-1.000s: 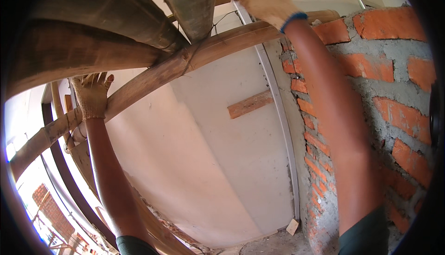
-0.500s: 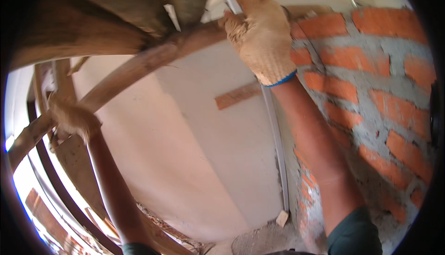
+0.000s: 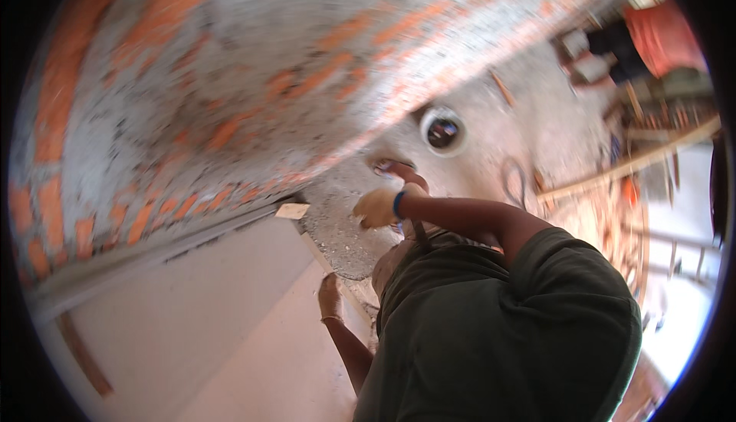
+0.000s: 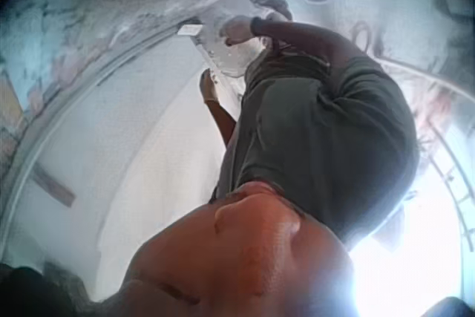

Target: The person handles a wire and ties it around bamboo poles to secure a scaffolding structure. They then use pliers to tighten the wire connections on the bamboo frame.

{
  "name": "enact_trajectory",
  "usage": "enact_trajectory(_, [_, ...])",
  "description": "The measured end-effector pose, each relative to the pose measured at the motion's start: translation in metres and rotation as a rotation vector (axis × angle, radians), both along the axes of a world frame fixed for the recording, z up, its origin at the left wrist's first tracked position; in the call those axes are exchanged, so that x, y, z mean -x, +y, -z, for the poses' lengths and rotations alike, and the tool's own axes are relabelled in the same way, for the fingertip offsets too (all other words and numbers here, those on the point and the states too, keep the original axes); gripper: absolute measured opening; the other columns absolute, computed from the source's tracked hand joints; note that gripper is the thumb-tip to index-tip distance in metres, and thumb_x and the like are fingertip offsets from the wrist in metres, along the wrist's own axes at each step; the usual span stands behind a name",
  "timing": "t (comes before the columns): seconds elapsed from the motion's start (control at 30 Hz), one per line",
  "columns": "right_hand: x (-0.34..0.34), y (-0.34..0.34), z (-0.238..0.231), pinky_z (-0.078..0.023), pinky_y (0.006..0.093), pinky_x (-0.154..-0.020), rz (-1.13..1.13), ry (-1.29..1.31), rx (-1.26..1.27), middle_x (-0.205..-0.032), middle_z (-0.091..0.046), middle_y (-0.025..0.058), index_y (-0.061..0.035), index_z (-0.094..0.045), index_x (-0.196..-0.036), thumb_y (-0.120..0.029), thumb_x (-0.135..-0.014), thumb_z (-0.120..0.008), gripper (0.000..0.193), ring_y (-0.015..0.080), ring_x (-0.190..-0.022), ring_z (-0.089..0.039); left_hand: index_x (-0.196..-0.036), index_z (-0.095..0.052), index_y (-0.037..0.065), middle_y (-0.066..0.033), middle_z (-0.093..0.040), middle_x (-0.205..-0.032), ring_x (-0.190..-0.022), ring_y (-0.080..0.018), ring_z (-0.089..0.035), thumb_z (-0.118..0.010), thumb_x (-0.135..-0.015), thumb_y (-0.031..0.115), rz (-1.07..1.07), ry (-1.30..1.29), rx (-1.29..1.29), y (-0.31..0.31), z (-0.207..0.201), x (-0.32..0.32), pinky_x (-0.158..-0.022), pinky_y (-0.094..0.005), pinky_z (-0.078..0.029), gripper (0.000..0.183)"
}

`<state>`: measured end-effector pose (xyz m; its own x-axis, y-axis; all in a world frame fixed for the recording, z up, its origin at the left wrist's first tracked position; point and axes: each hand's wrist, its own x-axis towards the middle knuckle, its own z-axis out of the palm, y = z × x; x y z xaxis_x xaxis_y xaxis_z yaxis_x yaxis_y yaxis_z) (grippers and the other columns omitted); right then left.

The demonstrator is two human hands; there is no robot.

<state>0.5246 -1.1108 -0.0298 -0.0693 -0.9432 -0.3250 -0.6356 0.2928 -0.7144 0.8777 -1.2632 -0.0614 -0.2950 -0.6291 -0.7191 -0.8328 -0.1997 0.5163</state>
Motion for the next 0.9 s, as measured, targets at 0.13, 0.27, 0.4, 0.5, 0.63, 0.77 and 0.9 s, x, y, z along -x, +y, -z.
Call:
enact_trajectory(0.13, [0.027,0.176,0.063,-0.054,0.0517,-0.091,0.577,0.015,-0.348,-0.107,-0.074,0.0222,-0.0042,-0.076,-0.1,-0.038,-0.09,-0.061,0.038,0.0405,-0.102,-0.07,-0.128,-0.067,0.002,-0.0218,-0.07,-0.127,-0.124,-0.0376,-0.064,-0.057,-0.098,0.045,0.858,-0.175,-0.013,0.03,-0.027,0.05,-0.104,-0.042,-0.049,0.053])
enact_trajectory(0.27, [0.009,0.345,0.126,-0.054,0.0505,-0.092,0.969,0.13,-0.427,-0.107,-0.073,0.0221,-0.0065,-0.077,-0.097,-0.031,-0.094,-0.055,0.033,0.0401,-0.102,-0.07,-0.126,-0.069,0.002,-0.023,-0.07,-0.126,-0.121,-0.0392,-0.065,-0.052,-0.098,0.045,0.999,-0.228,0.012,0.062,-0.038,0.121,-0.103,-0.0435,-0.05,0.054])
enact_trajectory(0.4, [-0.021,0.449,0.187,-0.055,0.0441,-0.093,0.959,0.307,-0.314,-0.107,-0.074,0.0156,-0.0096,-0.078,-0.105,-0.025,-0.094,-0.057,0.028,0.0348,-0.101,-0.069,-0.122,-0.07,-0.001,-0.0239,-0.072,-0.118,-0.113,-0.0414,-0.067,-0.054,-0.1,0.036,1.014,-0.019,0.145,0.106,0.008,0.186,-0.101,-0.046,-0.05,0.045])
enact_trajectory(0.5, [0.004,0.427,0.19,-0.054,0.0441,-0.093,1.546,-0.115,-0.429,-0.108,-0.074,0.0157,-0.0102,-0.077,-0.11,-0.025,-0.093,-0.059,0.029,0.0355,-0.101,-0.069,-0.118,-0.07,-0.002,-0.0242,-0.072,-0.115,-0.113,-0.0416,-0.067,-0.056,-0.1,0.033,1.108,0.256,0.084,0.161,0.093,0.194,-0.1,-0.047,-0.05,0.042])
enact_trajectory(0.63, [0.032,0.44,0.315,-0.053,0.0447,-0.094,0.942,0.216,-0.232,-0.114,-0.072,0.0219,-0.001,-0.073,-0.111,-0.025,-0.094,-0.059,0.033,0.0355,-0.108,-0.068,-0.117,-0.069,0.002,-0.0224,-0.07,-0.115,-0.111,-0.0404,-0.066,-0.053,-0.102,0.026,1.022,0.056,-0.166,0.254,0.137,0.306,-0.096,-0.0472,-0.052,0.033])
enact_trajectory(0.77, [0.141,0.386,0.383,-0.054,0.0433,-0.091,0.841,0.382,-0.044,-0.105,-0.072,0.0082,-0.0104,-0.071,-0.095,-0.018,-0.095,-0.055,0.018,0.0274,-0.11,-0.065,-0.106,-0.066,0.001,-0.0213,-0.068,-0.107,-0.103,-0.042,-0.065,-0.046,-0.106,0.026,1.461,0.145,0.112,0.264,0.295,0.391,-0.087,-0.0508,-0.052,0.032])
enact_trajectory(0.9, [0.257,0.303,0.432,-0.056,0.0426,-0.085,0.59,0.395,-0.005,-0.099,-0.073,0.0095,-0.0103,-0.075,-0.092,-0.017,-0.094,-0.057,0.02,0.0299,-0.097,-0.07,-0.1,-0.068,0.004,-0.0262,-0.069,-0.105,-0.099,-0.0481,-0.065,-0.053,-0.102,0.038,1.279,0.166,0.274,0.199,0.472,0.498,-0.083,-0.053,-0.051,0.038])
